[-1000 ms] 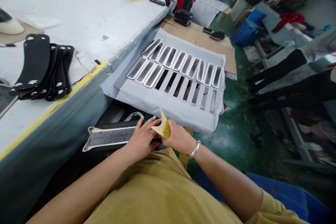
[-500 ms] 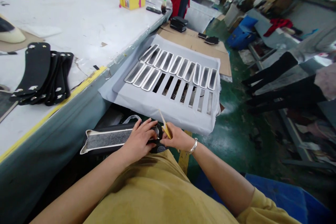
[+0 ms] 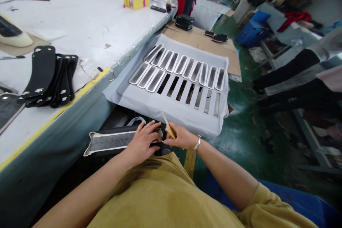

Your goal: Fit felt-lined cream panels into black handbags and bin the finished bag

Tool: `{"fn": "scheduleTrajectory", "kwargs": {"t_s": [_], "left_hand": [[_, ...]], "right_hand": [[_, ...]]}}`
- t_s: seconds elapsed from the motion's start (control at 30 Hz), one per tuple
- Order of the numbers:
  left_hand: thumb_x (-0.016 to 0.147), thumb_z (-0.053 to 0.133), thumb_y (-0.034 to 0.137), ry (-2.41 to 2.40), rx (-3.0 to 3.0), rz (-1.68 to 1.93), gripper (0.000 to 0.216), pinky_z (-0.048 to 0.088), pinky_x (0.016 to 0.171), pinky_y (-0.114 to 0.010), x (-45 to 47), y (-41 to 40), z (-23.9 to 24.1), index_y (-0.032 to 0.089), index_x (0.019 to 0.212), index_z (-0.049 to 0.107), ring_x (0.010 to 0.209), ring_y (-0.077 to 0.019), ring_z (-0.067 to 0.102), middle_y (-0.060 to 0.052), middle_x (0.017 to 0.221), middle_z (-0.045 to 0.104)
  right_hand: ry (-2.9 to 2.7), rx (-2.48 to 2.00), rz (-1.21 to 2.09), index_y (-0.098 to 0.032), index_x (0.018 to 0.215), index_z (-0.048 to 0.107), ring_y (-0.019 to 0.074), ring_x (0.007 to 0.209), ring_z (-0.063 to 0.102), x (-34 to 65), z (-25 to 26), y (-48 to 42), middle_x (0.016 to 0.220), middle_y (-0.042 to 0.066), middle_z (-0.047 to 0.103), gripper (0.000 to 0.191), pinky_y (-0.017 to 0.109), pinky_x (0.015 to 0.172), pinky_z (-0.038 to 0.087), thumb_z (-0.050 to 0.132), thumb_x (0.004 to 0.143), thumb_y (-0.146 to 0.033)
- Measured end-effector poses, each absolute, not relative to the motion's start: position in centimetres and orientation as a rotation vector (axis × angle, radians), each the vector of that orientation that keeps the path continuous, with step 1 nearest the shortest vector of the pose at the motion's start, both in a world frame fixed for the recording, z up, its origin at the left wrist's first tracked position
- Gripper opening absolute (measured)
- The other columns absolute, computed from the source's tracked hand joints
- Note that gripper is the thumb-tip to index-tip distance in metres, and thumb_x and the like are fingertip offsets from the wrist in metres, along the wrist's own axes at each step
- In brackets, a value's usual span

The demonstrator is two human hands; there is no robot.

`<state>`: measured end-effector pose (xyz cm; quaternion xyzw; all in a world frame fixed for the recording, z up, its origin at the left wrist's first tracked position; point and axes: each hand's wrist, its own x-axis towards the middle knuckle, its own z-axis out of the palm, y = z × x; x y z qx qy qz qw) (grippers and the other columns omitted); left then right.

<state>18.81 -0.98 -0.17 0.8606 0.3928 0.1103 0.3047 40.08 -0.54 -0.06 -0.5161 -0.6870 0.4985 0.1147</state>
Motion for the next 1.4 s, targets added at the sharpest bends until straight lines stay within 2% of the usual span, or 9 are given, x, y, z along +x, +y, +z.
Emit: {"fn": "scheduleTrajectory", "kwargs": {"t_s": [0.2, 0.7, 0.77, 0.9, 0.97, 1.23, 1.4], "left_hand": [[0.073, 0.06, 0.022, 1.038, 2.287, 0.295, 0.015, 0.012, 0.11, -0.055, 18.8, -0.9, -0.3, 0.024, 0.088, 0.063, 0.135, -0.0275, 0.027, -0.004, 0.142, 0.042], [0.071, 0.062, 0.02, 1.022, 2.305, 0.283, 0.018, 0.013, 0.11, -0.056, 18.9, -0.9, -0.4, 0.025, 0.089, 0.065, 0.135, -0.0289, 0.027, -0.006, 0.143, 0.04], [0.071, 0.062, 0.02, 1.027, 2.298, 0.276, 0.019, 0.013, 0.11, -0.056, 18.9, -0.8, -0.4, 0.025, 0.089, 0.065, 0.135, -0.0293, 0.028, -0.006, 0.143, 0.04], [0.072, 0.061, 0.021, 1.035, 2.273, 0.284, 0.015, 0.012, 0.11, -0.056, 18.8, -0.8, -0.2, 0.023, 0.086, 0.064, 0.135, -0.03, 0.028, -0.006, 0.142, 0.041], [0.072, 0.061, 0.02, 1.04, 2.264, 0.292, 0.016, 0.012, 0.11, -0.056, 18.8, -0.9, -0.1, 0.023, 0.088, 0.064, 0.135, -0.0298, 0.028, -0.007, 0.143, 0.04], [0.074, 0.06, 0.021, 1.052, 2.259, 0.283, 0.016, 0.011, 0.111, -0.055, 18.9, -1.0, 0.1, 0.024, 0.088, 0.065, 0.135, -0.0279, 0.028, -0.006, 0.142, 0.041], [0.073, 0.06, 0.022, 1.056, 2.258, 0.303, 0.015, 0.011, 0.111, -0.055, 19.0, -1.0, 0.0, 0.024, 0.087, 0.066, 0.135, -0.0287, 0.027, -0.005, 0.143, 0.04]], "right_hand": [[-1.978, -1.431, 1.578, -0.02, 0.09, 0.038, 0.0129, 0.061, 0.06, 40.2, -0.2, -0.2, 0.071, -0.005, 0.061, 0.037, 0.026, 0.06, 0.045, 0.066, 0.073, -0.037], [-2.215, -1.685, 1.298, -0.02, 0.087, 0.041, 0.016, 0.064, 0.057, 39.1, 1.4, 0.5, 0.07, -0.002, 0.057, 0.037, 0.026, 0.055, 0.041, 0.066, 0.066, -0.036], [-2.196, -1.669, 1.359, -0.02, 0.089, 0.04, 0.0161, 0.063, 0.058, 39.1, 1.3, 0.7, 0.068, -0.003, 0.058, 0.038, 0.026, 0.054, 0.041, 0.067, 0.065, -0.035], [-2.035, -1.49, 1.742, -0.021, 0.09, 0.039, 0.0144, 0.058, 0.061, 39.8, 0.4, 1.1, 0.064, -0.006, 0.061, 0.037, 0.025, 0.054, 0.045, 0.067, 0.068, -0.032], [-1.945, -1.4, 1.829, -0.02, 0.089, 0.039, 0.0131, 0.058, 0.061, 40.2, -0.2, 1.1, 0.066, -0.007, 0.062, 0.037, 0.025, 0.055, 0.047, 0.067, 0.068, -0.031], [-1.893, -1.418, 1.708, -0.021, 0.088, 0.039, 0.0126, 0.056, 0.06, 40.3, -1.0, 0.1, 0.066, -0.007, 0.062, 0.039, 0.025, 0.054, 0.046, 0.069, 0.069, -0.037], [-1.86, -1.363, 1.744, -0.021, 0.088, 0.038, 0.0126, 0.055, 0.059, 40.4, -1.4, 0.2, 0.064, -0.007, 0.062, 0.038, 0.025, 0.055, 0.045, 0.068, 0.07, -0.036]]}}
